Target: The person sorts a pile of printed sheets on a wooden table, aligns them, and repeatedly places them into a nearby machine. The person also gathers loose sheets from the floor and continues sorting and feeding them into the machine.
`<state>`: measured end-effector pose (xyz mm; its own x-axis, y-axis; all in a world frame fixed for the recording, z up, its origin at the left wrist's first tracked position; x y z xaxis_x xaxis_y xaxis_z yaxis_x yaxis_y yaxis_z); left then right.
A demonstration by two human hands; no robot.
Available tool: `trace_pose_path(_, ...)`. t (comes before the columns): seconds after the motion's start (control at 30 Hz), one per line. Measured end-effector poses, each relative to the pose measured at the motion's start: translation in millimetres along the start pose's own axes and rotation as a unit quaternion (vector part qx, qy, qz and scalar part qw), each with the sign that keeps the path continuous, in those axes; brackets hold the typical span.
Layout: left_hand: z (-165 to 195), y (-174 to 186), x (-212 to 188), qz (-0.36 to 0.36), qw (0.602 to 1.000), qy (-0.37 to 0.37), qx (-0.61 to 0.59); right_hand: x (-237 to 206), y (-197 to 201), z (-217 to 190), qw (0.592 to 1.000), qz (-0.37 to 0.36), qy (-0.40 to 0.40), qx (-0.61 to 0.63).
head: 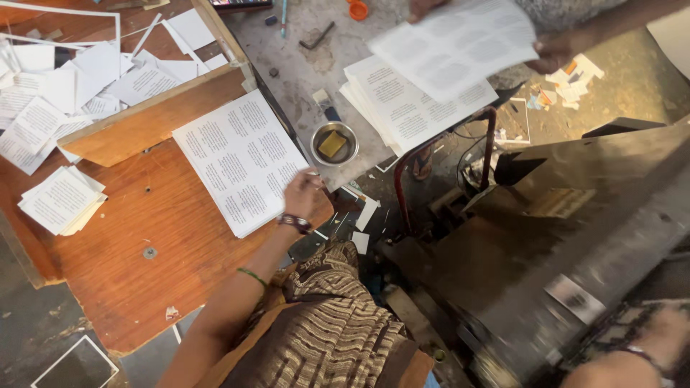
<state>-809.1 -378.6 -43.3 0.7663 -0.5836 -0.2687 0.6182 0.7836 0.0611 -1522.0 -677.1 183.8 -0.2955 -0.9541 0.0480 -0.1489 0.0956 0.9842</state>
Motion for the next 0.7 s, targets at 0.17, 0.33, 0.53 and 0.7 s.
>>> trace_pose_path(0.17,17,-71,-20,-0.188,0.981,0.014,-0.051,-9,-161,-64,0.980,0.008,0.165,-0.114)
trace_pose_path(0.33,44,-103,-27,-0.227,0.970,-0.089,-0.010,-145,-216,-197,0.952,0.069,0.243,0.172)
trace_pose_path(0.53,58,-53,-25,-0.169,0.981,0.063,0.067,-389,-187,-361,0.862,-0.030,0.488,0.137)
trace_pose_path(0.7,37,83,-9,0.087,0.982,0.134,-0.105,-470,-137,-426,0.757,-0.045,0.628,0.176)
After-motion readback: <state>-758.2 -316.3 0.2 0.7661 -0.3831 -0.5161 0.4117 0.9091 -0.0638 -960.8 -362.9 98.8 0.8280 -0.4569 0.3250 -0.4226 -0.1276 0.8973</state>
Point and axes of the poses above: each hand's wrist, its own x-axis towards the middle knuckle, its own y-axis out of the back of the hand, z = x × y, the point moved 3 cm from there along x, towards the middle knuckle, and after that the axes turned 6 degrees about y, right-handed, at the moved point
